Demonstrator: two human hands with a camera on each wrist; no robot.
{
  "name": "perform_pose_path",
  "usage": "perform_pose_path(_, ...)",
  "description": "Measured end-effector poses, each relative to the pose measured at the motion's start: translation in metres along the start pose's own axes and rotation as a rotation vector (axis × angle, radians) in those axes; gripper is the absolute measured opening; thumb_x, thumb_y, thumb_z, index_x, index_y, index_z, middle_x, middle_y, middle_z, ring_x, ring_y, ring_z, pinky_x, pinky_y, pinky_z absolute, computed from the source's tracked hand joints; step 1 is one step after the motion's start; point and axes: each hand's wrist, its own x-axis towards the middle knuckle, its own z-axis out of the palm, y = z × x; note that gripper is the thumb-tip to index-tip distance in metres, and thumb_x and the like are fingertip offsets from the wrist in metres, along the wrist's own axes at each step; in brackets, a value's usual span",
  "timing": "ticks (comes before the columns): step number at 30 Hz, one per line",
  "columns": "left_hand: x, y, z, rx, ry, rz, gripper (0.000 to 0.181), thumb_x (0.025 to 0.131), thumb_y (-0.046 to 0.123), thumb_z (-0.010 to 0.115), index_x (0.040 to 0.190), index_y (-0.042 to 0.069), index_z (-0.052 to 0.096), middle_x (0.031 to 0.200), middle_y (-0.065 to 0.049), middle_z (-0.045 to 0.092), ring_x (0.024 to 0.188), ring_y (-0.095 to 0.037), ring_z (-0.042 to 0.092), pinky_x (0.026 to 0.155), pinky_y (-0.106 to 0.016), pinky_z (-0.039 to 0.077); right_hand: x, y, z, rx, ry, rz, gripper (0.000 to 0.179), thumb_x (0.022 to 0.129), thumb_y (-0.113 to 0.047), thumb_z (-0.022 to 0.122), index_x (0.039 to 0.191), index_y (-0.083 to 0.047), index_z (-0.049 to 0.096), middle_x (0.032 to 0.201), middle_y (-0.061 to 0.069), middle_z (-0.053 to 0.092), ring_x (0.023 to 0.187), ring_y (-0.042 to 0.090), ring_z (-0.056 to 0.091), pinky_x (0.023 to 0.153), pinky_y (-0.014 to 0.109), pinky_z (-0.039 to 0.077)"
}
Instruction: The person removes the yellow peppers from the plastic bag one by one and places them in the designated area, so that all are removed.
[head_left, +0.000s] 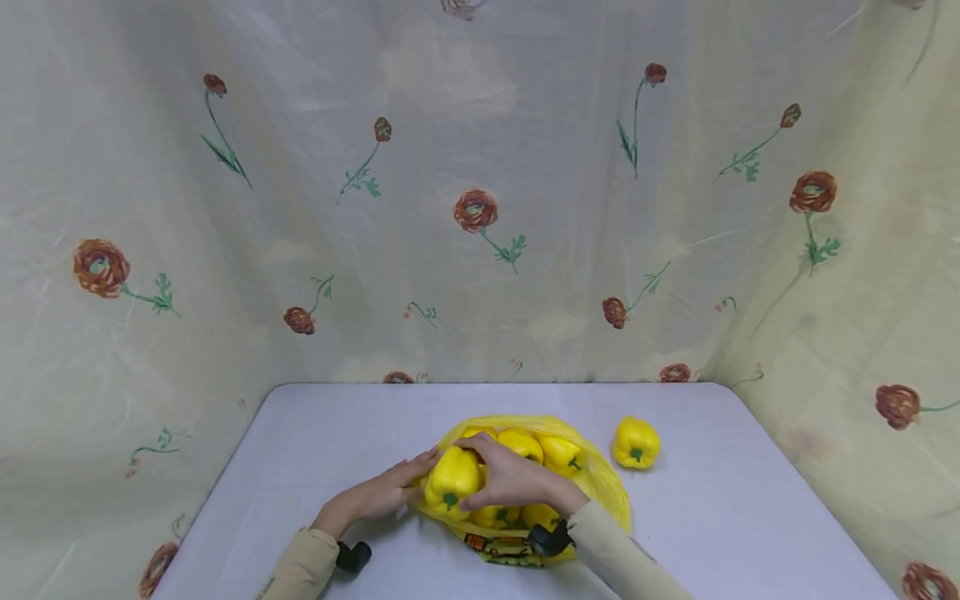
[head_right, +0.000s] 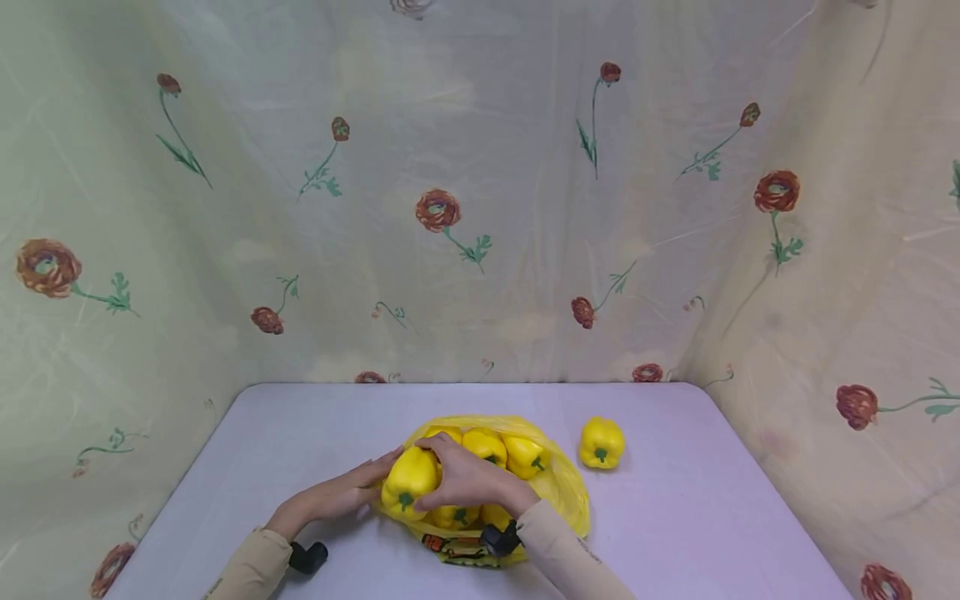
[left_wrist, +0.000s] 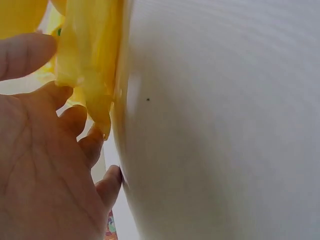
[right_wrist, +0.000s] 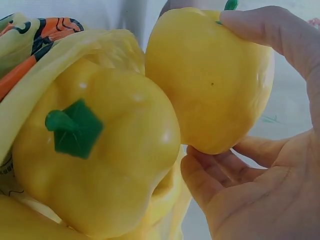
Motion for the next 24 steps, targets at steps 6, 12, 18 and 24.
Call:
perform_pose_path(6, -0.001, -0.001, 0.001, 0.088, -0.002, 0.008, 0.071, 0.098, 0.051, 0.043, 0.156, 0.018, 0.017, 0.163, -0.001, 0.012, 0.151, -0.024, 0.012, 0.121, -0.054, 0.008, -0.006, 0.0, -0.003, 0.026, 0.011, -0.003, 0.091, 0.075, -0.048, 0.077, 0.149, -0.017, 0.033, 0.146, 0.003, 0.04, 0.117, 0.013, 0.049, 0.101, 0.038, 0.046)
perform_pose_path(12, 0.001, -0.001, 0.003, 0.139, 0.005, 0.007, 0.074, 0.096, 0.051, 0.047, 0.156, 0.019, 0.016, 0.163, -0.002, 0.013, 0.15, -0.024, 0.014, 0.121, -0.053, 0.01, -0.01, -0.002, -0.007, 0.046, 0.015, 0.009, 0.092, 0.075, -0.047, 0.077, 0.149, -0.016, 0.031, 0.146, 0.004, 0.043, 0.119, 0.014, 0.05, 0.104, 0.04, 0.045)
perform_pose_path(18, 0.002, -0.002, 0.005, 0.151, -0.009, -0.015, 0.075, 0.095, 0.049, 0.051, 0.156, 0.022, 0.016, 0.163, 0.0, 0.013, 0.15, -0.023, 0.014, 0.122, -0.052, 0.01, -0.011, 0.002, -0.008, 0.04, 0.032, -0.021, 0.09, 0.076, -0.045, 0.077, 0.149, -0.017, 0.033, 0.143, 0.002, 0.043, 0.118, 0.014, 0.049, 0.102, 0.038, 0.045)
perform_pose_path(24, 0.001, 0.0, 0.004, 0.163, -0.019, -0.024, 0.078, 0.094, 0.052, 0.051, 0.156, 0.018, 0.017, 0.163, -0.003, 0.014, 0.15, -0.024, 0.013, 0.122, -0.053, 0.008, -0.012, 0.003, -0.009, 0.034, 0.055, -0.056, 0.087, 0.077, -0.042, 0.076, 0.148, -0.017, 0.033, 0.14, 0.002, 0.042, 0.116, 0.014, 0.049, 0.1, 0.036, 0.046)
